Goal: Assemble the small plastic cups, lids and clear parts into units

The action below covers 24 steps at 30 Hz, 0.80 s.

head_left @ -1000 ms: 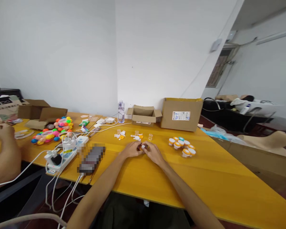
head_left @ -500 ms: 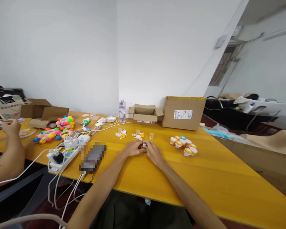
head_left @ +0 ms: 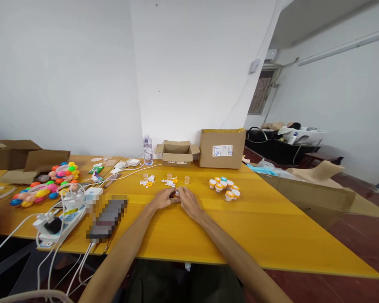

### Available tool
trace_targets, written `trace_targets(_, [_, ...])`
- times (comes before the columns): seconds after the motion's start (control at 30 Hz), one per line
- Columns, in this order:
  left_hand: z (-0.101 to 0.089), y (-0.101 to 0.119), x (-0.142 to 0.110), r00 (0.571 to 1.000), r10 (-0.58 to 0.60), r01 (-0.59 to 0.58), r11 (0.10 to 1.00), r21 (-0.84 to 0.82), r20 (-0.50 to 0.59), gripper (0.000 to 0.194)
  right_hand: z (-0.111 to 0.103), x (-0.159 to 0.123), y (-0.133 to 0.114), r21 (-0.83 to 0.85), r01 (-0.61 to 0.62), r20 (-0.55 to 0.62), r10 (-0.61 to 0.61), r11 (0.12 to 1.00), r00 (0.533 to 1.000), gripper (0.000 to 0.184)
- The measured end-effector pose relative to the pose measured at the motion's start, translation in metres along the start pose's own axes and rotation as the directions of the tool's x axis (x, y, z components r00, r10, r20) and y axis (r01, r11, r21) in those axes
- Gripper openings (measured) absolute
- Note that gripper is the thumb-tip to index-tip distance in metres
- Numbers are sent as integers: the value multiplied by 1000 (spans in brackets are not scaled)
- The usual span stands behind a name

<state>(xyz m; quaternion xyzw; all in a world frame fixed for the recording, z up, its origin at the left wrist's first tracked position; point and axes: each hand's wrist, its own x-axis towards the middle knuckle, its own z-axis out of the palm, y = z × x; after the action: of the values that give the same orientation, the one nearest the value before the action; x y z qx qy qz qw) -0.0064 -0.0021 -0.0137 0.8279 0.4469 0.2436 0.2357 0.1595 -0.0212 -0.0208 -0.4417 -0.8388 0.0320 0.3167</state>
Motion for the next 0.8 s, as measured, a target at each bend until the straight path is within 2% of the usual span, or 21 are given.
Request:
trace_targets(0.23, [3,-11,4,1000,29,-29,999,-27,9,31,2,2,0,22,-64,-7,65,998,998,22])
trace_targets(0.43, [-2,5,-3,1000,0,0,999,-38,-3,28,3,2,4,253,-121,-114,154,960,982,18])
trace_targets(0.57, [-7,15,-8,998,-15,19,998,62,-65,21,-3,1,14,420,-106,-182,198,901,963,17])
trace_targets(0.7, [-16,18,-12,993,23,1,980,198,-118,17,-7,1,25,530,-163,-133,272,832,953,18])
trace_targets(0.8, [-22,17,-15,990,25,10,971,241,-141,18,-8,3,28,556,-184,-116,295,810,948,20])
